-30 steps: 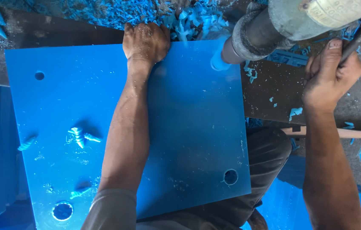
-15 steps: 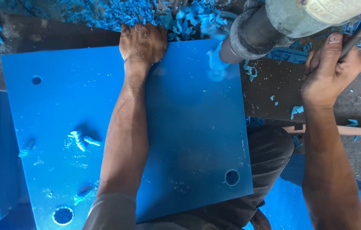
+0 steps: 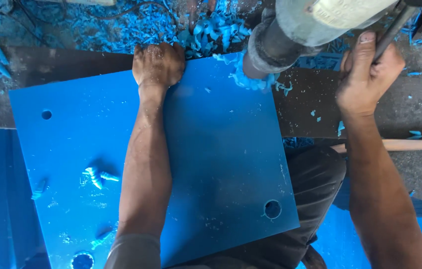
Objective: Drilling multiple holes into thick blue plastic sheets using an industrial drill press.
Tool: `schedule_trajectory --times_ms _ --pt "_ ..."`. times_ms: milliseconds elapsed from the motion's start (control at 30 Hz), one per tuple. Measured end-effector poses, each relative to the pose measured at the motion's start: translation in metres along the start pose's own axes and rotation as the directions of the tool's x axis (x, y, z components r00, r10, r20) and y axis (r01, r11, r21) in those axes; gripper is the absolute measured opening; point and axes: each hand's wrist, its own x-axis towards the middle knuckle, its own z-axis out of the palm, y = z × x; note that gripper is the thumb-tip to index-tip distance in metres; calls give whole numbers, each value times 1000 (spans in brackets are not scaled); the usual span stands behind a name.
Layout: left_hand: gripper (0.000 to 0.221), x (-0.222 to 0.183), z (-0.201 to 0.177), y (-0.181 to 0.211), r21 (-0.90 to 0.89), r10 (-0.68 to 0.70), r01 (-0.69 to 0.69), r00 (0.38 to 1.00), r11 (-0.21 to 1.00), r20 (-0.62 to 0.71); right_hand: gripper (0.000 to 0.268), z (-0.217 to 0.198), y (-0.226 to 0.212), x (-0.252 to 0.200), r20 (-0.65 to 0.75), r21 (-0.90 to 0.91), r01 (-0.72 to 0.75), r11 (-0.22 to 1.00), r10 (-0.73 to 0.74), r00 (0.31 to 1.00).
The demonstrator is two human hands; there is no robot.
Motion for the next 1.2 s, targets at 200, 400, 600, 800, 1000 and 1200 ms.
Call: schedule_trajectory --times_ms 200,400,600,800,1000,1200 --pt "41 4 5 0 11 2 -2 999 1000 -40 44 7 -6 2 -41 4 -2 1000 3 999" --pt "40 3 0 2 23 35 -35 999 999 24 41 4 5 1 -56 -22 -3 1000 2 998" --pt "45 1 -8 7 -14 -61 63 995 998 79 42 3 17 2 -68 -7 9 1000 -10 998" --pt "50 2 -1 3 -32 -92 94 995 995 43 42 9 15 7 -48 -47 41 998 -43 998" --pt "52 5 -11 8 -2 -93 94 990 996 101 45 7 18 12 -54 -101 36 994 -42 998" --pt "52 6 2 3 15 -38 38 999 999 30 44 10 18 14 -57 -162 56 985 -66 996"
